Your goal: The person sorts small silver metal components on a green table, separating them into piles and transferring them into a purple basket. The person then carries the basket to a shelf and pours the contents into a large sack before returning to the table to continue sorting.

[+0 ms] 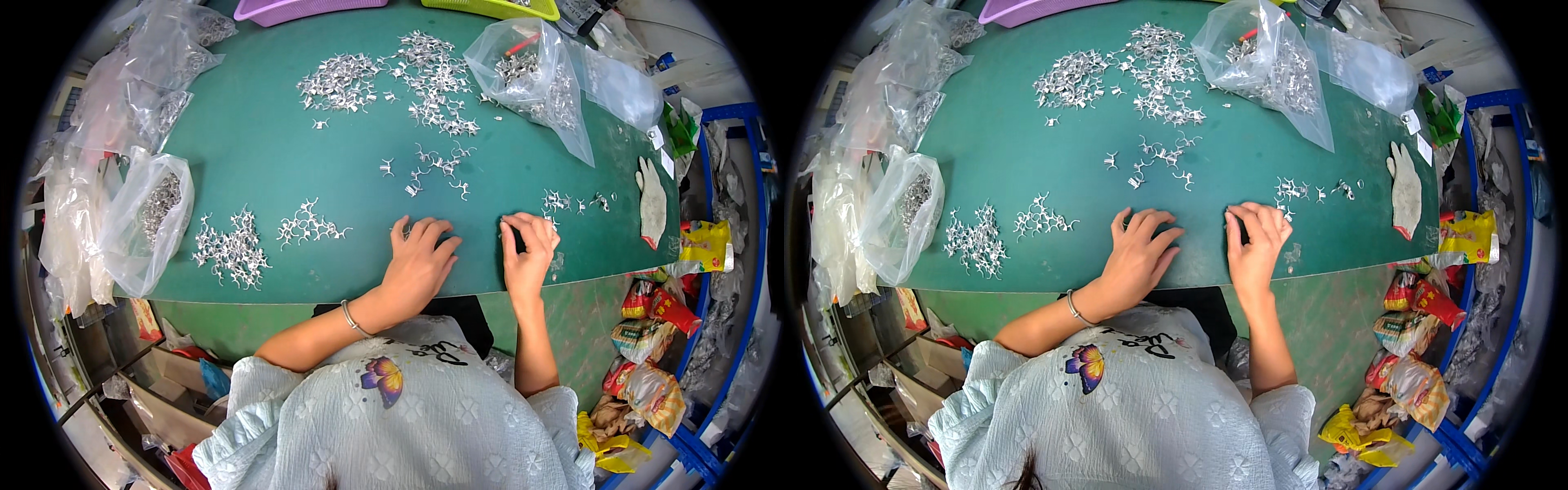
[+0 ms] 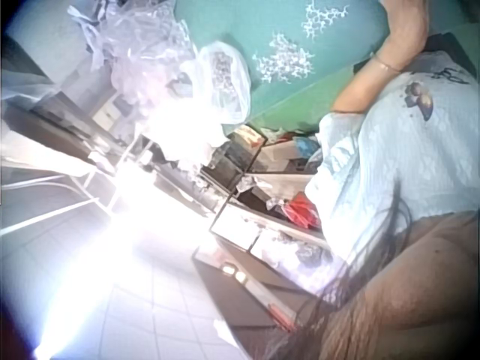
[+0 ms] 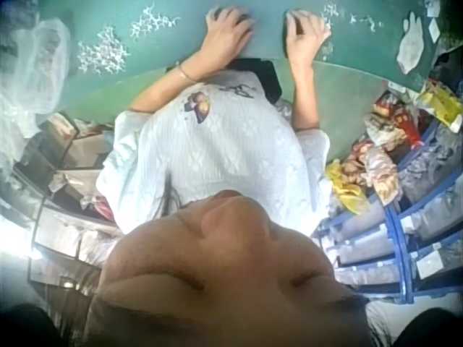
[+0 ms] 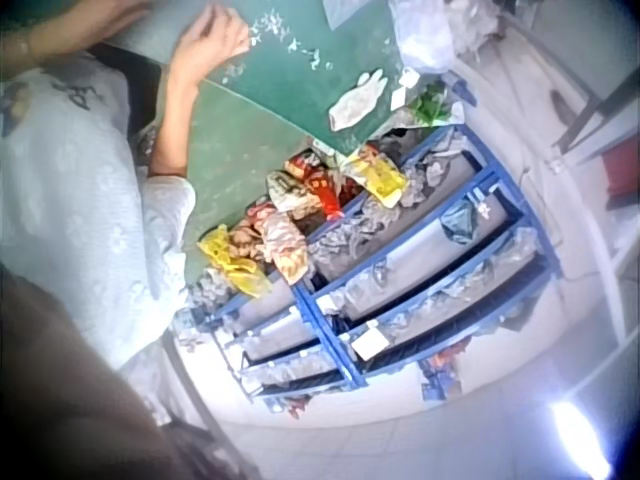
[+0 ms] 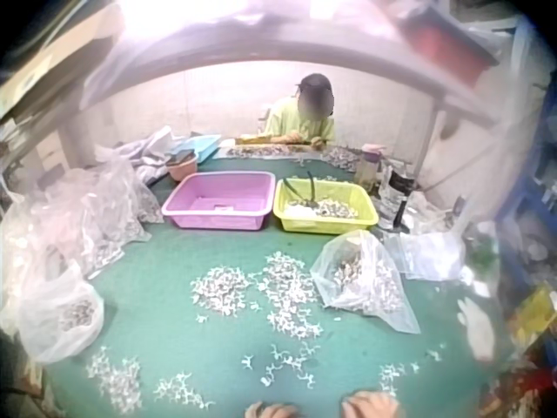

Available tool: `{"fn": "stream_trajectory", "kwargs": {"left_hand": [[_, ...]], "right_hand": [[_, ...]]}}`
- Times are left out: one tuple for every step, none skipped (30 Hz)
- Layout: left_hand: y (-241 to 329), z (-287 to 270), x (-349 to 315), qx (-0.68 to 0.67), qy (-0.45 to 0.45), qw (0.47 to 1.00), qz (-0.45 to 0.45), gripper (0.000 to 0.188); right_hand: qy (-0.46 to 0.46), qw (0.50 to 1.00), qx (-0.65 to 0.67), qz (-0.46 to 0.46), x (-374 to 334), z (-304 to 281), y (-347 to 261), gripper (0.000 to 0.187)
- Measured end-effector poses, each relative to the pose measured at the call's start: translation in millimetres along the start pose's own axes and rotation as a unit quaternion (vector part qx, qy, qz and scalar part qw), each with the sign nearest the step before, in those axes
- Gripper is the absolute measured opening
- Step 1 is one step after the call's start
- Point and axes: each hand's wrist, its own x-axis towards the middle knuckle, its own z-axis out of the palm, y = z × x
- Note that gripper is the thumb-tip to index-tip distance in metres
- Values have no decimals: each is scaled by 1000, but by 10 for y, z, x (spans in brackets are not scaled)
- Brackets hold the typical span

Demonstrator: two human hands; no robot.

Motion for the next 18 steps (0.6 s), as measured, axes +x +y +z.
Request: {"fn": "stream_trajectory", "kwargs": {"left_hand": [[-1, -6, 0, -2, 3, 1000, 1, 28], [-3, -10, 0, -3, 6, 1000, 2, 28], [-5, -15, -1, -4, 7, 1000, 1, 27], [-7, -20, -1, -5, 9, 1000, 0, 27], [-9, -24, 1, -6, 10, 1000, 0, 26], [-10, -28, 4, -8, 11, 1000, 1, 26], [-11, -32, 6, -10, 13, 1000, 3, 25], [-10, -35, 5, -12, 15, 1000, 3, 25], [-8, -36, 6, -18, 18, 1000, 4, 26], [-3, -37, 8, -23, 21, 1000, 5, 27], [3, -42, 13, -29, 24, 999, 6, 28], [12, -48, 22, -50, 28, 998, 6, 29], [27, -57, 37, -71, 33, 997, 6, 30], [42, -65, 50, -92, 37, 995, 6, 31], [66, -81, 69, -108, 46, 993, 6, 32], [94, -100, 93, -124, 55, 991, 6, 33], [110, -108, 111, -141, 63, 988, 6, 35], [113, -97, 123, -152, 69, 986, 7, 34]], "right_hand": [[13, 999, 30, 14, 12, -4, -6, 10], [11, 998, 54, 30, 21, -13, -13, 10], [10, 996, 77, 45, 32, -25, -22, 9], [9, 993, 101, 60, 38, -31, -27, 8], [-2, 976, 183, 118, 30, -34, -28, 8], [-12, 949, 263, 175, 11, -41, -32, 8], [-23, 912, 340, 230, -10, -49, -38, 9], [-33, 865, 414, 282, -22, -51, -50, 10], [-43, 840, 449, 301, 13, -93, -118, 14], [-59, 816, 484, 309, 9, -106, -116, 14], [-74, 791, 519, 317, 6, -122, -108, 15], [-90, 764, 552, 324, 0, -136, -108, 15], [-100, 749, 565, 331, -7, -144, -125, 15], [-111, 734, 579, 338, -22, -141, -150, 15], [-121, 718, 593, 344, -38, -137, -174, 16], [-129, 706, 604, 348, -59, -131, -191, 16], [-136, 693, 615, 351, -79, -123, -211, 15], [-144, 680, 625, 354, -96, -116, -232, 15]]}}
